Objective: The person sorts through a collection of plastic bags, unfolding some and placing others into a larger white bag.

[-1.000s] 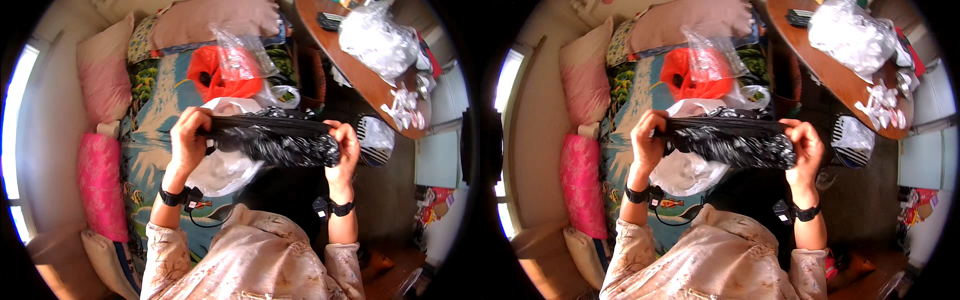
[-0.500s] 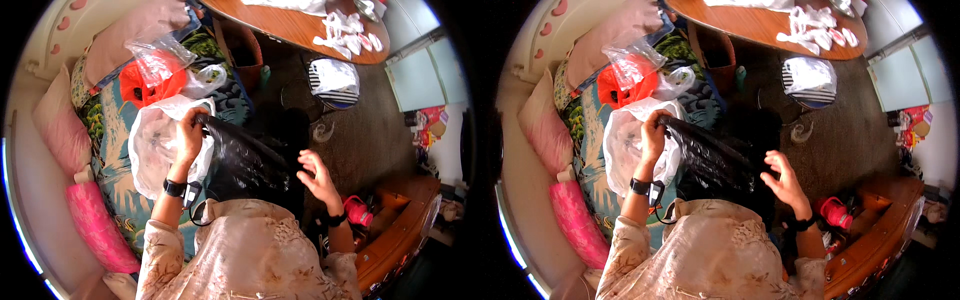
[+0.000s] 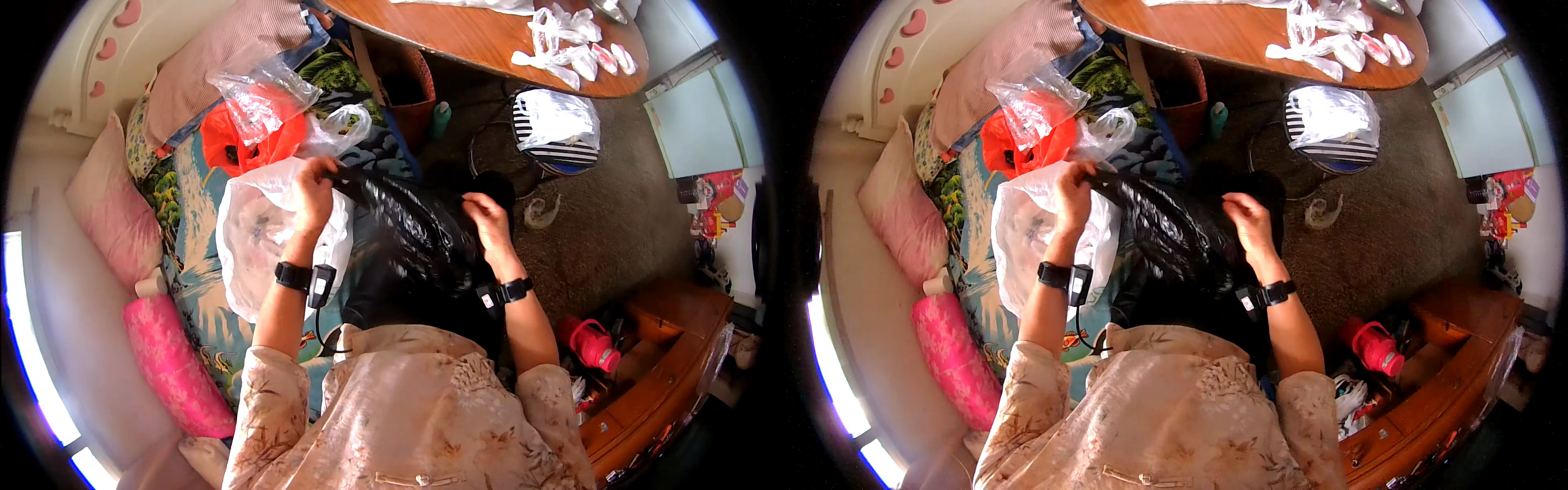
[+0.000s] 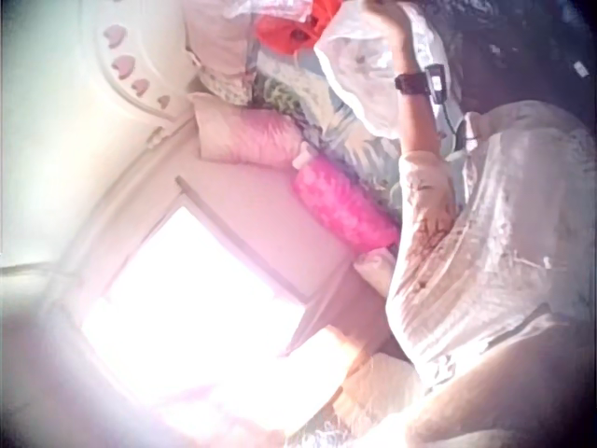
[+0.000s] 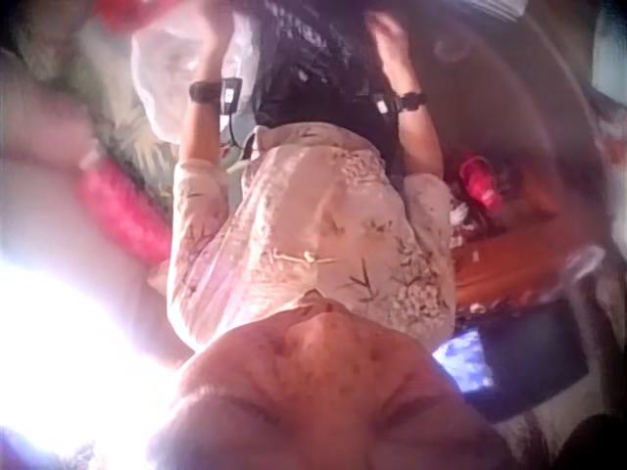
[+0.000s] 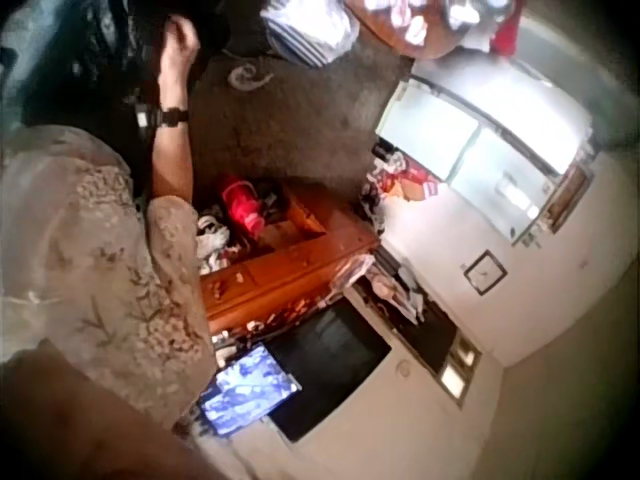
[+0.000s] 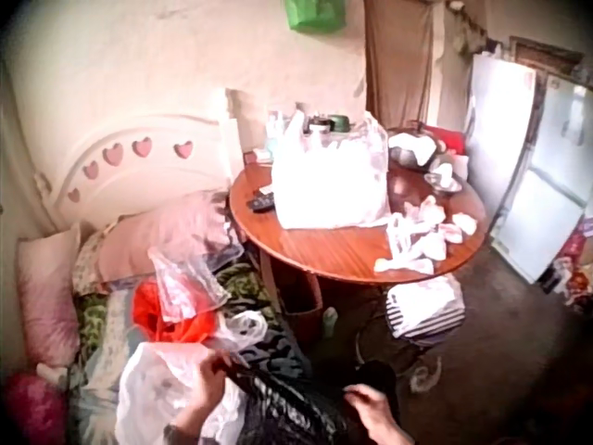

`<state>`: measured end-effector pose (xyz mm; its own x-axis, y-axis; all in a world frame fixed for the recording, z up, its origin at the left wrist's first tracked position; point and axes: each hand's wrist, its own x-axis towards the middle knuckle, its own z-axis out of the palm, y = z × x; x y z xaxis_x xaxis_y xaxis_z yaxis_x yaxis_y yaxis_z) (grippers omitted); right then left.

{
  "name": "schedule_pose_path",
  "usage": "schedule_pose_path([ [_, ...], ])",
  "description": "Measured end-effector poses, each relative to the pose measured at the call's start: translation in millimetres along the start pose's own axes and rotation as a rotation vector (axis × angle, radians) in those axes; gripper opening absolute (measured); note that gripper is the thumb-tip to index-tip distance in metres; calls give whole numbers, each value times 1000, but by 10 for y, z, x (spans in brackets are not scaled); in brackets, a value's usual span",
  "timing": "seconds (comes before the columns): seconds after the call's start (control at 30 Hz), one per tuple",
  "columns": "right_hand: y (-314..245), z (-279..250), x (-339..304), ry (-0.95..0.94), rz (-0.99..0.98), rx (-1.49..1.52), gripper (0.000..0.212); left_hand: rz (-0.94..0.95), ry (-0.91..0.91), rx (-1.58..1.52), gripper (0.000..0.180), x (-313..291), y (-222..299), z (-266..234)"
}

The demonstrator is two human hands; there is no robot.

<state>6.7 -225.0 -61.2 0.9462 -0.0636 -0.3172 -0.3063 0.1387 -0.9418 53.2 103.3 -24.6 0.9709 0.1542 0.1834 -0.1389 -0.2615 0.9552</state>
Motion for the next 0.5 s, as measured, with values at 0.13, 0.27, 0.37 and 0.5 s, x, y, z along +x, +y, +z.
schedule_pose_path([
  [0.13, 33, -132, -42, 106, -202, -7, 12, -137, 125, 55, 58, -175, 507, 90],
  [0.27, 32, -121, -6, 261, -374, -3, 12, -380, -6, -305, 81, -632, 598, 182],
  [0.37, 56, -116, -28, 308, -364, 8, 12, -555, -303, -176, 88, -924, 407, 342],
  [0.5, 178, -201, -7, 320, -341, 25, 12, -479, -630, 160, 47, -937, 194, 774],
])
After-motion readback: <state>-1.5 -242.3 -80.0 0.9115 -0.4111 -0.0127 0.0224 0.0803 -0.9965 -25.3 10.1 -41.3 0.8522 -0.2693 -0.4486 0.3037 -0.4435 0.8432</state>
